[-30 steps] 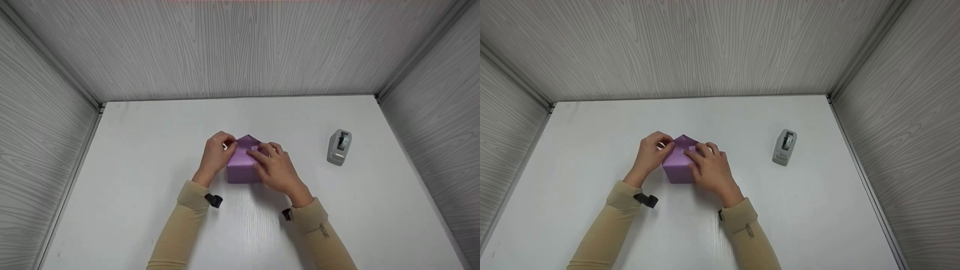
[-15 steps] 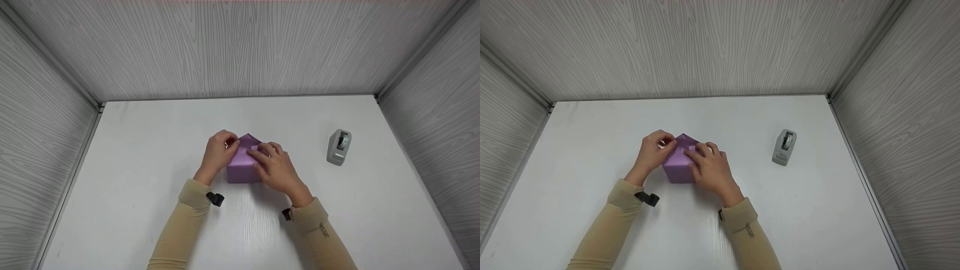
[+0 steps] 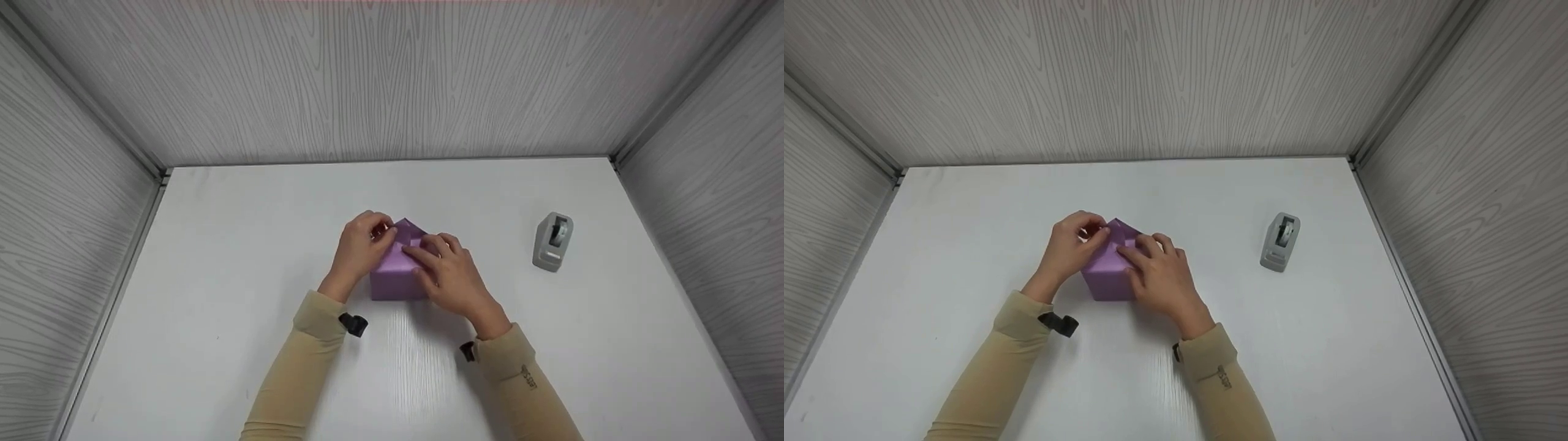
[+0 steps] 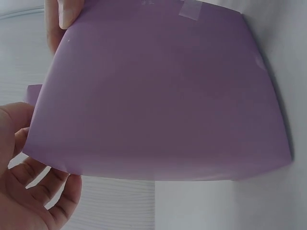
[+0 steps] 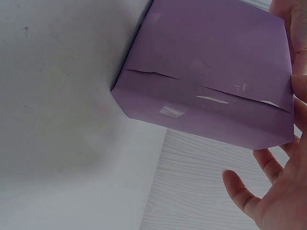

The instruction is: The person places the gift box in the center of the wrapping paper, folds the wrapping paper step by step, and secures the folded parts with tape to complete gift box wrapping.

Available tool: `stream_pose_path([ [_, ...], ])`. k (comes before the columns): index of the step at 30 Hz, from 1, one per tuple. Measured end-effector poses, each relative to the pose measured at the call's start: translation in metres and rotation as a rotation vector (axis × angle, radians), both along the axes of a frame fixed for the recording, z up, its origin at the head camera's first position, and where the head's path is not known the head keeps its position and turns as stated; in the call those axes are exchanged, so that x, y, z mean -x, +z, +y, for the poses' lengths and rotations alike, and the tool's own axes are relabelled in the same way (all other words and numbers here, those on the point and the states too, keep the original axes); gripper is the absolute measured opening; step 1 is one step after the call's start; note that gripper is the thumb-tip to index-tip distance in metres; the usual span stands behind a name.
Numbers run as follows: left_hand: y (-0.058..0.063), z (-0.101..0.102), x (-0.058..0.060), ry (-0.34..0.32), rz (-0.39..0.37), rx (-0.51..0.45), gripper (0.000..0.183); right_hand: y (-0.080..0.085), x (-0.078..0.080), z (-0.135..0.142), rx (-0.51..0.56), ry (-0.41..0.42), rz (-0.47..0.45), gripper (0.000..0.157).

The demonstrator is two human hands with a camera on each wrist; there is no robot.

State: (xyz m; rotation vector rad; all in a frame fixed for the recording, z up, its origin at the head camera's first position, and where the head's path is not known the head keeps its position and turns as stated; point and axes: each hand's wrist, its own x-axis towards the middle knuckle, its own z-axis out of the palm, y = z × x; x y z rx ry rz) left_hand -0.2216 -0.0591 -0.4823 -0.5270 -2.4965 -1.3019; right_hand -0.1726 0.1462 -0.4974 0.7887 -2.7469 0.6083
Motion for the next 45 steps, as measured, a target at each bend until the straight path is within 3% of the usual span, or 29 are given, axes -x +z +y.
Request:
stream_pose_path([
  [45, 0.013, 0.012, 0.006, -0.052, -0.005, 0.001, 0.008, -0.002, 0.0, 0.0, 0.004, 0.007, 0.013, 0.037],
])
